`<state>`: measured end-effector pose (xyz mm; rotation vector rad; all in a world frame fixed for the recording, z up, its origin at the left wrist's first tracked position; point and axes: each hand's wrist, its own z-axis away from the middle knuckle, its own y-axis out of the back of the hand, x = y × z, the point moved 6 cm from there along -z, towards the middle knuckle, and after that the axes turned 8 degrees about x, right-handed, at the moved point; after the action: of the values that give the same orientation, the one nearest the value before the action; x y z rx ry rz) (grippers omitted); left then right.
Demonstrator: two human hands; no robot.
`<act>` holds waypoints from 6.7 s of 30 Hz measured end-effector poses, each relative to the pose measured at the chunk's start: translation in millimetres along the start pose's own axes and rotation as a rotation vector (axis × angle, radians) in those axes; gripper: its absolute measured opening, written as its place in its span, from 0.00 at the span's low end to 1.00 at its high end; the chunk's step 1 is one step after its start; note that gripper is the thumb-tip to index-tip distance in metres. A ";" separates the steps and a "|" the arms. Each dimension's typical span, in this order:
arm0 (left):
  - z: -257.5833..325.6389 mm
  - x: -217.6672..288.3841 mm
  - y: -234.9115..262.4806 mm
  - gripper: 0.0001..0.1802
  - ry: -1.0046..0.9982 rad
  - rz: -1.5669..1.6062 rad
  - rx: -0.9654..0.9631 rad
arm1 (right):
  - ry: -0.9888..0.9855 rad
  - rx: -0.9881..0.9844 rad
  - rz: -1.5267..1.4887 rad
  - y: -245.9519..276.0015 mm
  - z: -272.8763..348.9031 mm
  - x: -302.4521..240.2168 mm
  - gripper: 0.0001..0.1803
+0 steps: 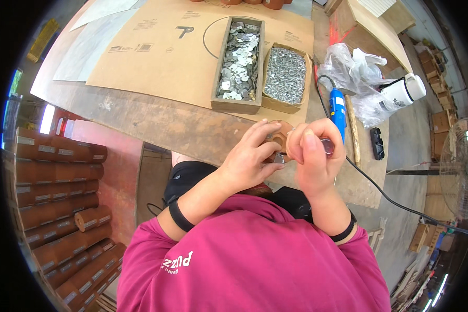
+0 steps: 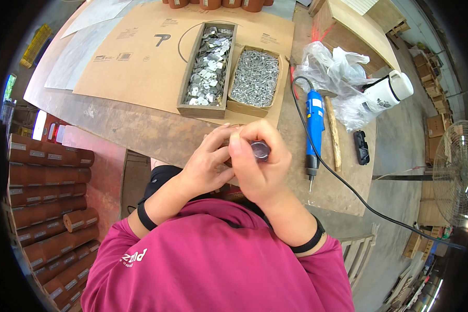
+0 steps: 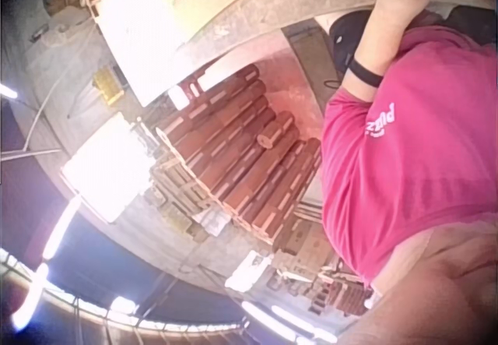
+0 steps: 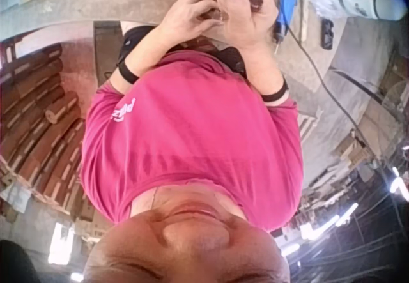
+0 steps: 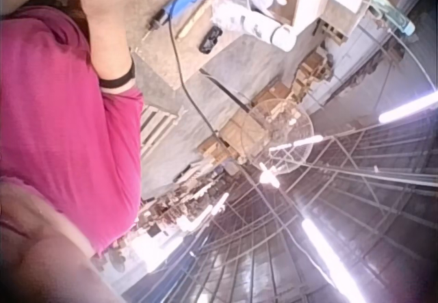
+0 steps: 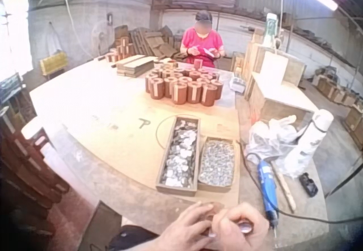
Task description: The recorder uses a power screwdriver to attach metal brackets and screws to the ends of wooden cylinders at a workshop table.
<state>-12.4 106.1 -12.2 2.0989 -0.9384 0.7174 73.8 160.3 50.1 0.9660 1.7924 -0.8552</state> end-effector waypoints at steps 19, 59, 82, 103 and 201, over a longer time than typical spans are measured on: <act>-12.1 7.9 17.5 0.22 -0.076 -0.294 -0.172 | -0.058 -0.077 -0.526 32.8 -13.9 -17.7 0.13; -1.1 3.3 6.6 0.17 0.119 -0.016 -0.082 | -0.023 0.127 -0.109 10.8 -7.9 -6.2 0.08; -0.3 -2.4 6.6 0.16 0.102 0.011 -0.019 | 0.471 0.115 0.351 -7.8 -0.7 -20.1 0.06; -12.5 10.4 -2.0 0.18 0.127 -0.010 -0.244 | 0.010 -0.405 -0.272 -12.2 -29.3 7.8 0.08; 80.5 -30.1 263.9 0.23 0.783 -0.168 0.383 | 0.389 0.179 1.178 109.1 7.7 111.4 0.11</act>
<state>-223.3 -71.6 19.5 1.8937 -0.1957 1.5601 140.2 231.8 -71.7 2.0746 1.0793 -0.0556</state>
